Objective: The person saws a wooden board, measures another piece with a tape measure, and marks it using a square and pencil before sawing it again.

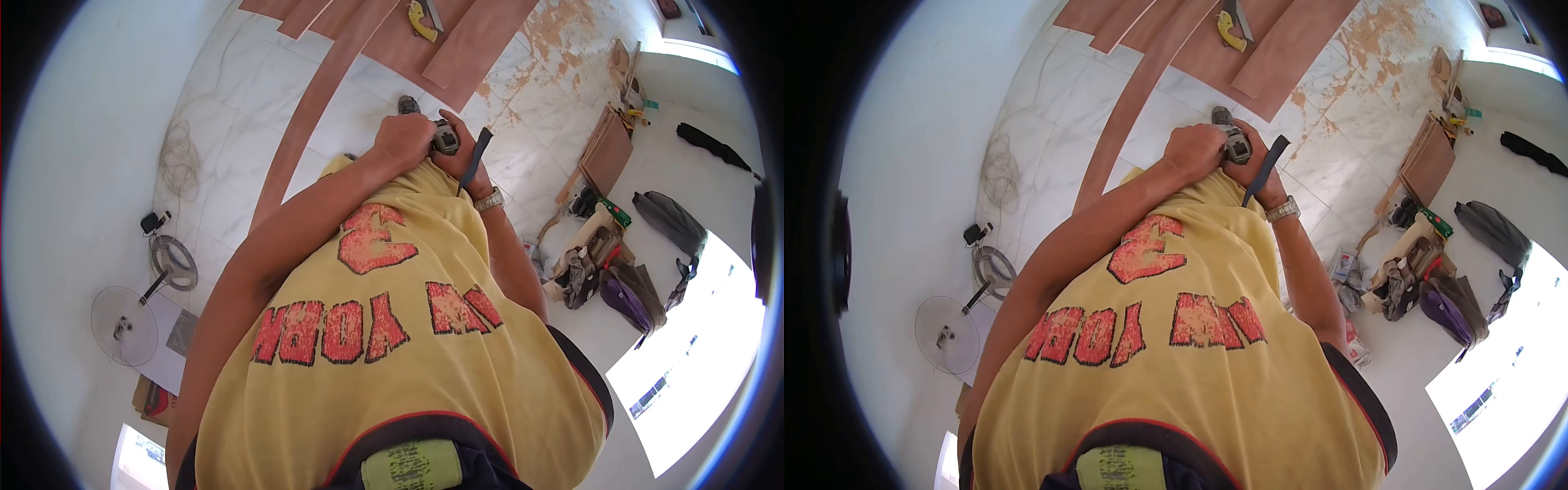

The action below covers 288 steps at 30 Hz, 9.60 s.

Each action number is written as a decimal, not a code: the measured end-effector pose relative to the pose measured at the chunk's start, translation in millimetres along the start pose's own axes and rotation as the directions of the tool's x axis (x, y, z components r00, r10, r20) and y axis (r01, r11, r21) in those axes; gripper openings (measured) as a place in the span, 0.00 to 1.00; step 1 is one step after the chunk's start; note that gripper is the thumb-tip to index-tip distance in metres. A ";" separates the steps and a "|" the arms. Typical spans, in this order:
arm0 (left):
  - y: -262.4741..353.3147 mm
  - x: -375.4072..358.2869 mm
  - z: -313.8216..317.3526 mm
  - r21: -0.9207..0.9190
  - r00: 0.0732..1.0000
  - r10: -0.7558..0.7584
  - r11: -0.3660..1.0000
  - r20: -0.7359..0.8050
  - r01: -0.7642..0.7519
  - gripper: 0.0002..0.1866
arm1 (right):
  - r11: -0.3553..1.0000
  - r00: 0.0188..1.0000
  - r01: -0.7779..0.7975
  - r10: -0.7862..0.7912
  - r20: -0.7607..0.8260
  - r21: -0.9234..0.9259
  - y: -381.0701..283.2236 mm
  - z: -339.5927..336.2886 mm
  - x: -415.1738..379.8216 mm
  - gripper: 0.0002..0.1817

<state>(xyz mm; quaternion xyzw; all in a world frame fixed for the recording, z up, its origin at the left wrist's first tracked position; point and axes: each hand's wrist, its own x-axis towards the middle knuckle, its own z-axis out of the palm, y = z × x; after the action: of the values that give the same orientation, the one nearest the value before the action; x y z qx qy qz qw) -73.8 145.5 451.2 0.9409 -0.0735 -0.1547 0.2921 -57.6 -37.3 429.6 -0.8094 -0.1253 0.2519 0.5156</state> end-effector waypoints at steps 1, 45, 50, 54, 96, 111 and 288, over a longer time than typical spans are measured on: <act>-2.7 6.9 2.6 0.006 1.000 -0.021 1.000 0.014 0.021 0.07 | 0.999 0.999 0.033 -0.033 0.035 0.018 3.6 -2.2 5.9 0.44; -488.5 200.7 160.7 -0.696 0.649 -0.728 0.347 0.223 0.629 0.35 | 0.660 0.992 -0.119 0.110 -0.062 -0.741 255.7 42.9 508.7 0.41; -489.8 159.7 184.4 -0.699 0.648 -0.703 0.305 0.293 0.646 0.35 | 0.911 0.965 -0.198 0.116 -0.236 -0.362 121.4 26.0 448.9 0.32; -485.3 153.0 205.7 -0.759 0.707 -0.608 0.249 0.361 0.602 0.36 | 0.973 0.961 -0.206 0.221 0.167 -0.103 40.5 36.5 369.9 0.27; -435.1 186.0 218.6 -0.704 0.558 -0.780 0.224 0.285 0.674 0.34 | 0.846 0.771 -0.305 0.489 0.409 -0.437 95.0 56.2 301.6 0.21; -426.7 182.4 200.7 -0.688 0.526 -0.761 0.148 0.380 0.710 0.31 | 0.785 0.786 -0.107 0.443 0.432 -0.611 80.7 71.7 296.2 0.21; -492.7 186.4 133.6 -0.414 0.493 -0.787 0.335 0.372 0.847 0.34 | 0.829 0.899 0.095 0.168 0.406 -0.552 137.8 180.4 389.6 0.17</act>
<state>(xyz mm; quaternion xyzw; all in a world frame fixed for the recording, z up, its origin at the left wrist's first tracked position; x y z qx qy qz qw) 80.7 435.7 18.5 0.7123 0.4402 -0.3429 0.4258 165.7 221.9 135.7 -0.8488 -0.2898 0.3893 0.2098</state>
